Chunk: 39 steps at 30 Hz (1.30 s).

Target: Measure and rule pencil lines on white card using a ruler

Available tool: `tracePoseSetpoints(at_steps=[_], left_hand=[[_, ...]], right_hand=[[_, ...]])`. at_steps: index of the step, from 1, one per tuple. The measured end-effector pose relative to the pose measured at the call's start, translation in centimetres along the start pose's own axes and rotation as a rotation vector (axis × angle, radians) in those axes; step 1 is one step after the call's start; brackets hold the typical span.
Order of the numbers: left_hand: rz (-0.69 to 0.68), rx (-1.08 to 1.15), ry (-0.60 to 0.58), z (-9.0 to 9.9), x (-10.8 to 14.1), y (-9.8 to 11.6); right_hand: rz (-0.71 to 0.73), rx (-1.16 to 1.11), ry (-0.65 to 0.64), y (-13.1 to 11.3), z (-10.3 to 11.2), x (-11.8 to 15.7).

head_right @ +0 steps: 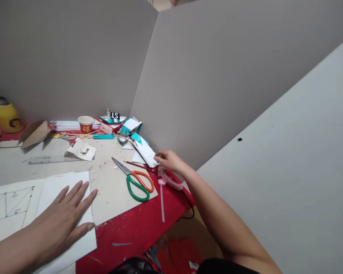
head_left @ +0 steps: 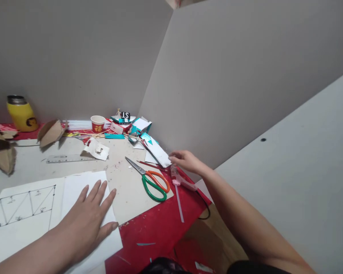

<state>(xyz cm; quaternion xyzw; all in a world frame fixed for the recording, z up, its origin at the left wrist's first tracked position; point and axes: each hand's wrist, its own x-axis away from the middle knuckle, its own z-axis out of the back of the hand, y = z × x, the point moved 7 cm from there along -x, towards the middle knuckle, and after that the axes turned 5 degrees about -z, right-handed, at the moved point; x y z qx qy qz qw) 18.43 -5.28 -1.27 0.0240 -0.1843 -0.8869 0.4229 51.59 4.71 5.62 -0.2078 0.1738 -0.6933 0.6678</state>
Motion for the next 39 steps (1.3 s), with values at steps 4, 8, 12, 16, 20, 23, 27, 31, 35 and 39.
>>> tracePoseSetpoints(at_steps=[4, 8, 12, 16, 20, 23, 27, 31, 35, 39], left_hand=[[-0.021, -0.038, -0.025, 0.0, -0.2, -0.2], [-0.03, -0.04, -0.021, 0.2, 0.2, 0.0], [-0.041, -0.039, -0.025, 0.3, 0.6, 0.2], [-0.046, -0.038, -0.008, 0.5, 0.9, 0.4], [-0.068, -0.034, -0.01, 0.5, 1.0, 0.5], [-0.079, -0.031, -0.021, 0.4, 0.9, 0.5], [-0.083, -0.017, -0.02, 0.3, 0.9, 0.5], [-0.078, 0.004, -0.027, 0.3, 0.8, 0.5], [-0.074, 0.018, -0.025, 0.2, 0.7, 0.4], [-0.075, 0.029, -0.035, 0.1, 0.7, 0.3]], right_hand=[[-0.054, 0.06, 0.014, 1.5, -0.8, 3.1], [0.01, 0.058, -0.043, -0.4, -3.5, 4.2], [0.165, 0.066, -0.08, -4.8, -6.1, 3.3], [0.355, 0.062, -0.129, -9.9, -8.7, 1.6], [0.501, 0.065, -0.138, -14.4, -10.9, -0.7], [0.572, 0.071, -0.133, -17.6, -12.7, -2.3], [0.727, 0.121, -0.153, -22.3, -15.8, -3.0], [0.913, 0.235, -0.191, -26.0, -18.5, -3.2], [0.924, 0.377, -0.193, -27.3, -19.8, -4.5], [0.876, 0.492, -0.227, -28.0, -20.3, -5.7]])
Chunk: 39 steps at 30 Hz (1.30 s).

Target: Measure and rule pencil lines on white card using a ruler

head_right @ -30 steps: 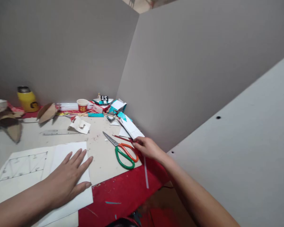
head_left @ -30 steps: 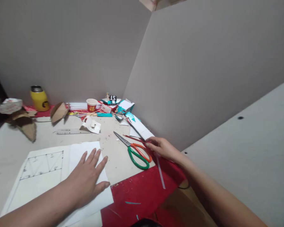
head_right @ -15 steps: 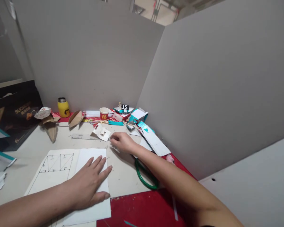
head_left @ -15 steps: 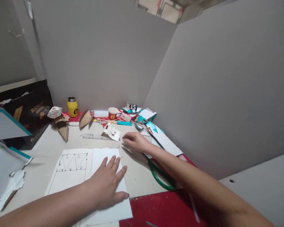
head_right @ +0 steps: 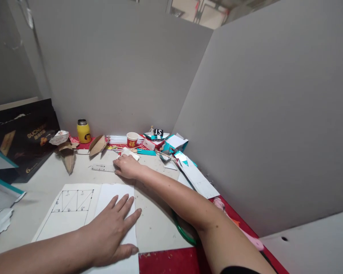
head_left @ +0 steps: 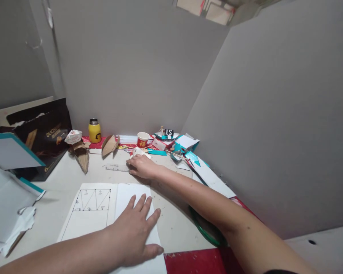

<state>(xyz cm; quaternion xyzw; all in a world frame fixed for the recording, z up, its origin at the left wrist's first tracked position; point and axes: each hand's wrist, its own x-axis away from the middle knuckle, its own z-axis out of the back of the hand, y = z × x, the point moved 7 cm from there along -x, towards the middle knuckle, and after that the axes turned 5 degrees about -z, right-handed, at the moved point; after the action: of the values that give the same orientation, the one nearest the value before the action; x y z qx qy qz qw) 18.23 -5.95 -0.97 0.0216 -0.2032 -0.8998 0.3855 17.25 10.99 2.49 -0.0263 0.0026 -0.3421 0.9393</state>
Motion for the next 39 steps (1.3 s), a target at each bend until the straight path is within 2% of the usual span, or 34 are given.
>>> tracePoseSetpoints(at_steps=[7, 13, 16, 19, 23, 27, 30, 34, 36, 39], left_hand=[[0.002, 0.009, -0.015, 0.0, 0.1, 0.0], [0.001, 0.021, 0.0, -0.1, 0.2, 0.0], [-0.01, 0.033, -0.006, 0.1, 0.1, -0.1], [-0.033, 0.049, -0.006, 0.2, 0.0, -0.3], [-0.024, 0.073, -0.013, 0.7, 0.1, 0.0], [0.065, 0.096, 0.023, 3.3, 0.8, 0.0], [0.158, 0.066, 0.135, 6.8, 0.4, -1.9], [0.375, -0.084, 0.364, 11.0, -1.5, -7.7], [0.441, -0.143, 0.426, 11.9, -3.0, -10.7], [0.476, -0.156, 0.441, 12.2, -5.4, -14.2]], right_hand=[[-0.052, -0.029, -0.188, 0.8, -0.1, -2.0], [-0.039, -0.197, -0.173, 0.3, -0.1, -2.1], [0.007, -0.355, -0.133, 0.0, 0.0, -1.4], [0.025, -0.578, -0.048, 1.2, 0.8, -0.9], [-0.047, -0.925, 0.148, 5.6, 2.5, -0.2], [-0.191, -1.213, 0.32, 10.1, 3.2, 1.8], [-0.283, -1.384, 0.355, 11.8, 2.6, 3.8], [-0.356, -1.547, 0.332, 11.8, 1.4, 6.3], [-0.365, -1.598, 0.321, 11.1, 1.0, 7.2], [-0.359, -1.643, 0.316, 9.6, 0.9, 8.3]])
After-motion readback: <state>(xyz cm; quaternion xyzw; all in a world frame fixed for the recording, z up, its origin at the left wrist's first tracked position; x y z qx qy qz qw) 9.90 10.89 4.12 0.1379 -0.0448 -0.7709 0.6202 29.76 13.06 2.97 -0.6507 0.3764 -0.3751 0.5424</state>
